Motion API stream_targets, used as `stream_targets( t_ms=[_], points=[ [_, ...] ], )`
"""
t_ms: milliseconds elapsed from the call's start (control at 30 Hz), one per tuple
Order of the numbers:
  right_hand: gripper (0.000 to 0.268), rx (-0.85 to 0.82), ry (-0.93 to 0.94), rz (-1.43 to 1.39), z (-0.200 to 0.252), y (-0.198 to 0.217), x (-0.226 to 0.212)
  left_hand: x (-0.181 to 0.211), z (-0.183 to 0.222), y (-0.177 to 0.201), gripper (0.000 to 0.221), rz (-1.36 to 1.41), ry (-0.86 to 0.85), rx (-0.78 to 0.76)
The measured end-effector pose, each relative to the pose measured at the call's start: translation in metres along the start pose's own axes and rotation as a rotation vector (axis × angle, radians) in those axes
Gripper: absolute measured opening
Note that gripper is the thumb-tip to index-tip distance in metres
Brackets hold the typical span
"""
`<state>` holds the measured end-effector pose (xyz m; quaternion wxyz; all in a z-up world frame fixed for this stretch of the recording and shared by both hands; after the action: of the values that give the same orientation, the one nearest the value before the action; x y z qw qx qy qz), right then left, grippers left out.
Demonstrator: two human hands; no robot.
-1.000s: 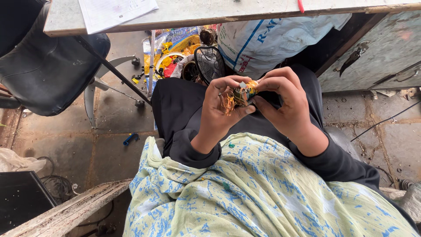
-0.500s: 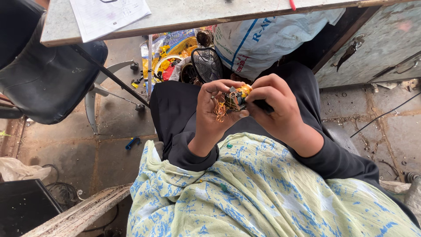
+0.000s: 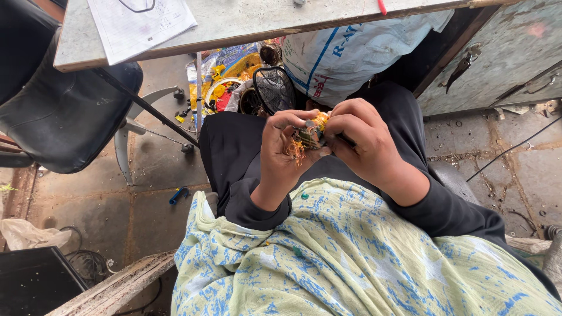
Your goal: The person manipulates an electronic component and wires, using pliers to strip or cut insulation while working at a crowded workbench.
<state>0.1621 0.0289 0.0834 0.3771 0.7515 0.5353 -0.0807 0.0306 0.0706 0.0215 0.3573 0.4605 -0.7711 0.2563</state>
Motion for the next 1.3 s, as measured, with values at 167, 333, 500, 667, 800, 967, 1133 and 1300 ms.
stream_targets(
  t_ms=[167,333,500,667,800,967,1133,1300],
  points=[
    [0.036,0.051,-0.047,-0.106,0.002,-0.002,0.005,0.003,-0.003,0.002,0.056,0.136,0.036,0.018],
    [0.039,0.041,-0.043,-0.088,-0.003,-0.001,0.003,-0.003,-0.002,0.012,0.067,0.101,0.124,0.060],
    [0.038,0.015,-0.184,-0.193,-0.018,-0.001,0.041,-0.024,0.004,0.037,0.055,0.335,0.159,0.236],
    [0.034,-0.038,-0.201,0.072,-0.047,-0.010,0.107,-0.043,0.004,0.052,0.055,0.620,0.197,0.358],
    [0.039,-0.016,-0.085,0.380,-0.081,-0.018,0.167,-0.035,-0.002,0.058,0.055,0.332,0.177,0.356],
    [0.047,0.009,-0.115,0.476,-0.127,-0.026,0.264,-0.033,-0.012,0.073,0.048,0.026,0.198,0.367],
    [0.062,-0.032,-0.339,0.631,-0.171,-0.046,0.349,-0.041,-0.054,0.090,0.049,-0.226,0.096,0.326],
    [0.077,-0.157,-0.628,0.663,-0.195,-0.061,0.414,-0.058,-0.122,0.106,0.040,-0.798,-0.077,0.260]
  ],
)
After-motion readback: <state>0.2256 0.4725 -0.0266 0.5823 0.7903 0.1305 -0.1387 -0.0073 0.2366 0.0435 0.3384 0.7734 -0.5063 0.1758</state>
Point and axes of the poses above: each hand's wrist, its own z-axis away from the middle knuckle, its own y-axis out of the back of the hand, x = y × z, the point moved 9 cm from there along -z, towards the middle knuckle, and after that the axes turned 11 degrees about -z, right-handed, at the moved point
